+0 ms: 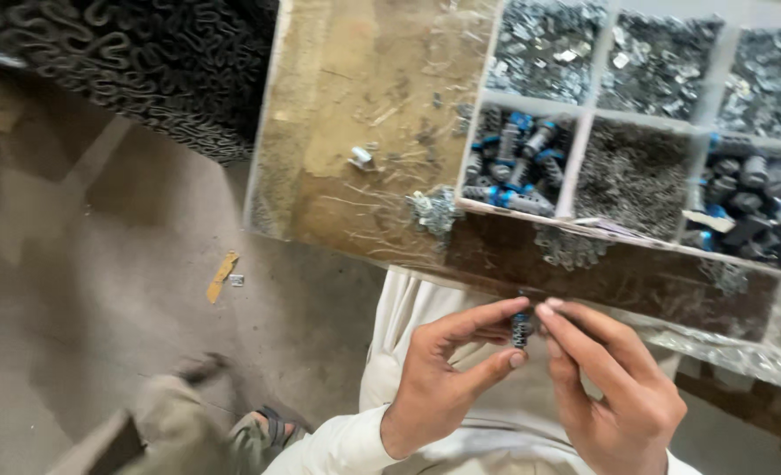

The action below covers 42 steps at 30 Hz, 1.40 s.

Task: The person assembles small lock cylinders by hand, inserting metal pins into a blue and silver cylindrical body. They repeatedly pick up pins from a compartmentalized tray and insert them into the cylinder, then place the assembled unit into a designated compartment.

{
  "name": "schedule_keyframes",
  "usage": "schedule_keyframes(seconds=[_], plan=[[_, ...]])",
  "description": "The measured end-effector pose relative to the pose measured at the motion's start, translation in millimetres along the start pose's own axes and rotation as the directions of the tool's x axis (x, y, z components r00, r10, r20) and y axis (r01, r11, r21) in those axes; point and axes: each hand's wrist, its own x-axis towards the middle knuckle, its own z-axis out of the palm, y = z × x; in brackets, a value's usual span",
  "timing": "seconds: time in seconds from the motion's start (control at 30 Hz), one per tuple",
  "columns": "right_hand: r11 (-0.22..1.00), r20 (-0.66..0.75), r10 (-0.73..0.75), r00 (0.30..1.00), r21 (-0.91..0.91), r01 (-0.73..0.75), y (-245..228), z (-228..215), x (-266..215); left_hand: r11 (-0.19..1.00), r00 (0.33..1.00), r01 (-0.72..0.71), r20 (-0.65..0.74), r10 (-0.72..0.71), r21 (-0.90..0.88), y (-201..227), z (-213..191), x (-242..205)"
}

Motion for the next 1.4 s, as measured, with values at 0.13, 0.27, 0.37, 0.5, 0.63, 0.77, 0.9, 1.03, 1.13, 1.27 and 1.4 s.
schedule_keyframes(seconds=[0.13,0.27,0.37,0.5,0.63,0.77,0.9,1.03,1.13,1.27,1.4], plan=[[0.964,0.084,-0.196,0.977,-0.167,0.207,-11,18,28,1.000,0.991,0.013,-0.130,-0.013,-0.005,-2,-16,-6],[0.891,0.151,-0.271,0.951,-0.333,0.307,-21,41,51,0.999,0.977,-0.034,-0.213,0.027,-0.029,-2,-29,-8],[0.865,0.157,-0.280,0.947,-0.386,0.320,-25,44,54,0.998,0.974,-0.033,-0.224,0.022,-0.046,-2,-35,-11],[0.905,0.132,-0.232,0.964,-0.333,0.264,-27,42,50,0.985,0.962,0.102,-0.237,-0.133,-0.138,0,-40,-14],[0.885,0.168,-0.224,0.960,-0.376,0.273,-24,46,51,0.998,0.976,-0.033,-0.215,0.022,-0.048,0,-39,-11],[0.922,0.102,-0.184,0.978,-0.327,0.208,-22,42,45,0.994,0.974,0.050,-0.214,-0.071,-0.099,1,-41,-12],[0.937,0.054,-0.172,0.984,-0.301,0.180,-19,41,40,0.996,0.979,-0.003,-0.204,-0.016,-0.093,0,-43,-9],[0.927,0.109,-0.213,0.971,-0.290,0.236,-16,42,37,0.995,0.982,0.007,-0.185,-0.026,-0.103,0,-43,-9],[0.941,0.091,-0.228,0.969,-0.236,0.244,-14,36,32,0.990,0.982,0.038,-0.179,-0.062,-0.136,1,-44,-8],[1.000,0.084,-0.009,0.996,0.009,0.009,-9,30,21,0.985,0.992,0.015,-0.124,-0.037,-0.171,-1,-36,-4],[0.989,0.073,0.130,0.989,0.065,-0.135,-6,30,10,0.977,0.993,-0.060,-0.109,0.039,-0.202,-1,-27,-4]])
